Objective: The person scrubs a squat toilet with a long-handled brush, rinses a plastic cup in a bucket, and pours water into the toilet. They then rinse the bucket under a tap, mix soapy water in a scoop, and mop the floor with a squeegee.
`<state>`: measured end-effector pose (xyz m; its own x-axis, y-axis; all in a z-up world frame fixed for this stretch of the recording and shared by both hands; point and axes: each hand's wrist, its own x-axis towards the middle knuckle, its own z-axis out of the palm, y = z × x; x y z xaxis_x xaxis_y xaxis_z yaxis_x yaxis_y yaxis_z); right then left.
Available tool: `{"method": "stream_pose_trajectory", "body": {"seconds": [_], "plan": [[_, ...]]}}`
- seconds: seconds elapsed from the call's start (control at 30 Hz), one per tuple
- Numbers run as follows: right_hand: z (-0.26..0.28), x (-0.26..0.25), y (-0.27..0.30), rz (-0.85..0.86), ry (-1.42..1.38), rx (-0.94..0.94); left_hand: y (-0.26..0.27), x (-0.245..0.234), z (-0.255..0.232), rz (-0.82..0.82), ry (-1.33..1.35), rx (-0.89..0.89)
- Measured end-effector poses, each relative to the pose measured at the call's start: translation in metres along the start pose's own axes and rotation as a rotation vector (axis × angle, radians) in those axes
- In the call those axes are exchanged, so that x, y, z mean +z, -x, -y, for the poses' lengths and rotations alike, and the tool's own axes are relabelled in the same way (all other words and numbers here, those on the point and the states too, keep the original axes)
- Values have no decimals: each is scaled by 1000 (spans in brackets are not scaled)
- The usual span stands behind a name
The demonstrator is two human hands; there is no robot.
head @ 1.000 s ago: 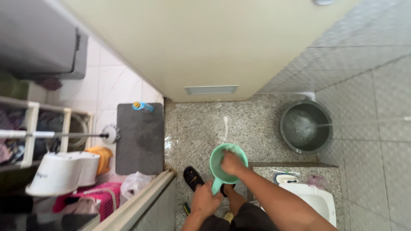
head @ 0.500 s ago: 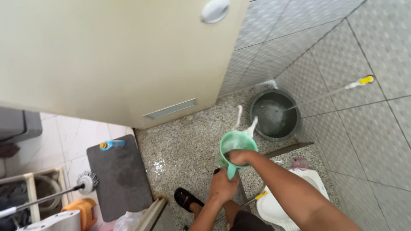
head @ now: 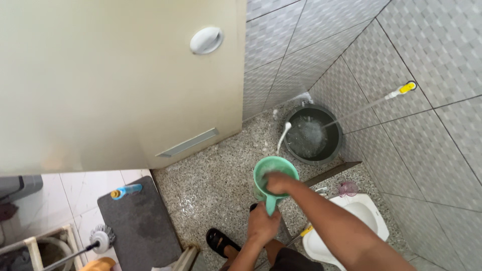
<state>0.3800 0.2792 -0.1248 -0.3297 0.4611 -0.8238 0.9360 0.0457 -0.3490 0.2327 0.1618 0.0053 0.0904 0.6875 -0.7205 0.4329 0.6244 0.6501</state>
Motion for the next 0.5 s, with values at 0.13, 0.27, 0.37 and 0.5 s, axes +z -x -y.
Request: {"method": "stream_pose_trajectory", "body": {"seconds": [0.13, 0.27, 0.37, 0.5], "plan": [[5, 9, -2, 197, -215, -186, 2, -12, 9, -42, -84, 76], [24, 16, -6, 57, -103, 37, 1, -29, 22, 24, -24, 6], [43, 20, -7, 121, -195, 6, -1, -44, 35, 46, -98, 11], [77, 27, -11, 12, -304, 1, -17, -86, 48, 144, -182, 15]]}}
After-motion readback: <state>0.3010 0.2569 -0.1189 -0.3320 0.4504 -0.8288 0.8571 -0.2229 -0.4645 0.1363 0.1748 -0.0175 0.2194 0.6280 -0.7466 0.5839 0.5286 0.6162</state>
